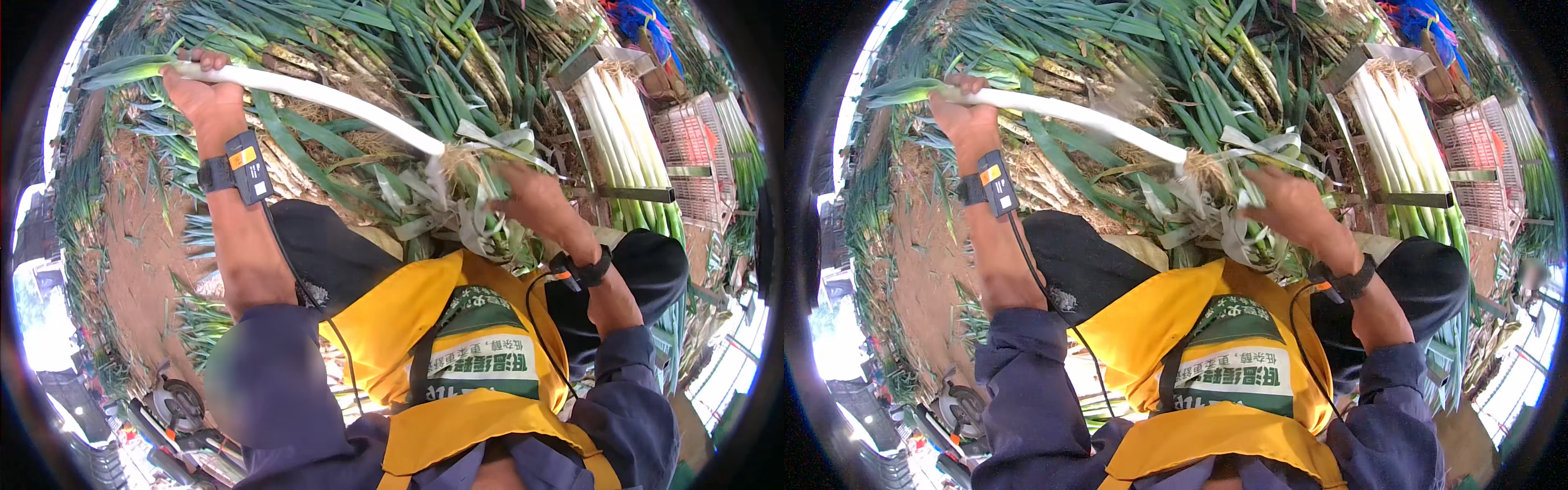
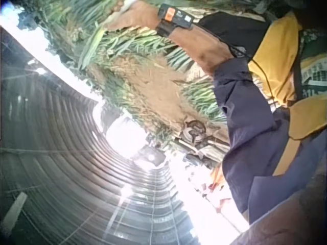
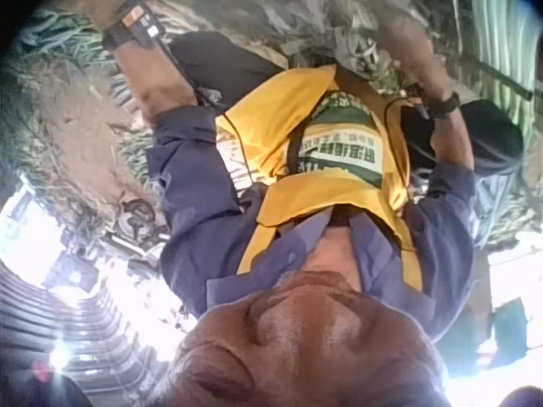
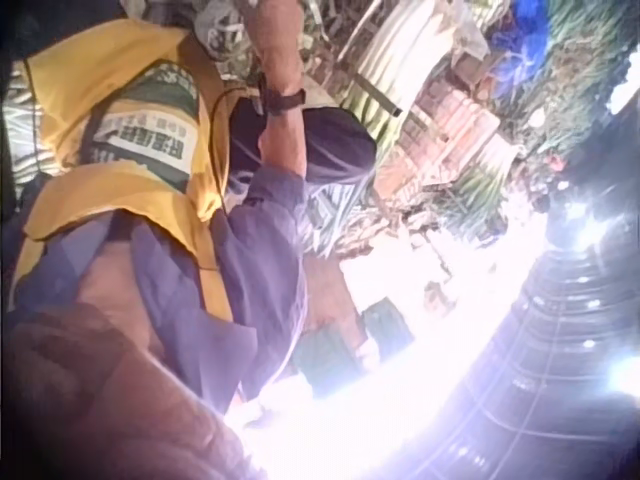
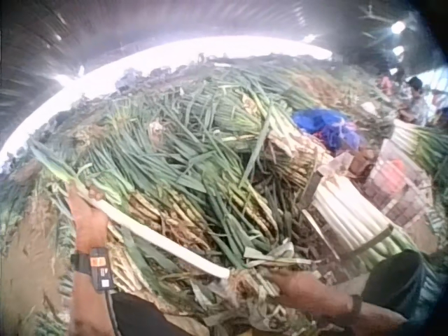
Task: The person is cleaning and peeling the outer layers of fresh leeks and placing them into a crate for processing.
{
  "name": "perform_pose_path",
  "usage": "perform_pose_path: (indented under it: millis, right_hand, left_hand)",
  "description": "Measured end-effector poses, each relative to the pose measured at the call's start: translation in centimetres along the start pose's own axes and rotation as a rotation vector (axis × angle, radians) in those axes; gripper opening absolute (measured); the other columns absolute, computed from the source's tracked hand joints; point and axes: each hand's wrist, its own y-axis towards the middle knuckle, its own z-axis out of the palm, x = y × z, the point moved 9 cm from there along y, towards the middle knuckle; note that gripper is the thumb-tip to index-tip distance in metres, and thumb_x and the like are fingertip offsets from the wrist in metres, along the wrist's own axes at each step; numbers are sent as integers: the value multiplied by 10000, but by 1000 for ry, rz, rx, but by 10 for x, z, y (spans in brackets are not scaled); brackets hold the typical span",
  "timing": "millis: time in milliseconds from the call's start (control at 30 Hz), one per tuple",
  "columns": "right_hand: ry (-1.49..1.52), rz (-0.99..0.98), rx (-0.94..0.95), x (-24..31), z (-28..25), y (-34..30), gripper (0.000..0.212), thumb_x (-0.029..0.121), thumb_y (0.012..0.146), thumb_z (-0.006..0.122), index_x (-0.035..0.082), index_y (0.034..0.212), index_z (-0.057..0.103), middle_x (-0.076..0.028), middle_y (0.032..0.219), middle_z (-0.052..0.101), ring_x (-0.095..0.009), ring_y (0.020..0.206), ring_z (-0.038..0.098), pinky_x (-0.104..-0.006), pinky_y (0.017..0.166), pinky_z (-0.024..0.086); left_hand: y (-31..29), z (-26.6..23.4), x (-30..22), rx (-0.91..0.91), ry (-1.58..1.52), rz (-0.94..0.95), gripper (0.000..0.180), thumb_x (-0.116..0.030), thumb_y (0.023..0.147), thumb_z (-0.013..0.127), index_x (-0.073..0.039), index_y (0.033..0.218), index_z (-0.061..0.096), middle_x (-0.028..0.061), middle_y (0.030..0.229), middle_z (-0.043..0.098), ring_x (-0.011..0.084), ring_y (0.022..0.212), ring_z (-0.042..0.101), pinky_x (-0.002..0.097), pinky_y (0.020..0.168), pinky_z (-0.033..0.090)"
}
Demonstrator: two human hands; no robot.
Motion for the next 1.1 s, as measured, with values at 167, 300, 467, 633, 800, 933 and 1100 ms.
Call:
perform_pose_path:
  millis: [167,300,467,633,800,933,1100]
  right_hand:
    - [1039,-394,-554,42,-55,43,634,281,894,755,30,1418,503,-162,1226,650,-207,766,689,-346,654,547]
    - [1430,36,-25,63,-17,40,305,250,1008,605,17,1203,625,-14,759,631,-89,542,545,-240,479,426]
    - [1627,-148,-787,-20,-95,-59,336,405,1059,445,100,1147,553,14,633,493,-131,535,560,-256,466,430]
    - [335,-58,-363,-29,-40,-17,263,309,959,639,75,1079,619,-59,740,640,-250,603,621,-366,543,501]
    - [294,-247,-512,88,-78,3,269,148,873,727,29,1108,673,-174,922,662,-368,751,663,-420,659,541]
    - [410,-229,-792,116,-127,45,216,123,907,681,3,1087,675,-179,938,663,-388,778,660,-441,674,531]
    - [213,-211,-760,115,-114,85,180,81,903,670,-10,1057,681,-176,903,659,-398,752,641,-428,683,521]
  left_hand:
    - [10,-26,17,-77,-192,-107,420,-442,1052,300,-82,882,433,42,719,418,158,591,413,311,524,388]
    - [11,-59,31,-199,-406,-212,443,-479,1036,323,-86,849,408,32,693,416,155,543,395,303,491,392]
    - [-6,-57,44,-418,-402,-127,469,-562,1034,355,-119,889,411,-8,676,446,142,488,386,302,479,356]
    - [-17,-7,34,-274,-304,2,501,-604,1026,356,-123,923,455,0,693,457,138,520,401,294,481,354]
    - [-34,42,14,-48,-51,130,544,-633,1003,402,-111,1129,486,22,726,455,140,568,430,295,524,390]
    - [-50,71,15,27,-27,149,570,-631,986,455,-120,1238,462,37,756,488,146,576,451,306,526,388]
    - [-69,104,29,123,2,153,578,-612,987,482,-122,1290,444,39,763,496,135,579,443,304,527,385]
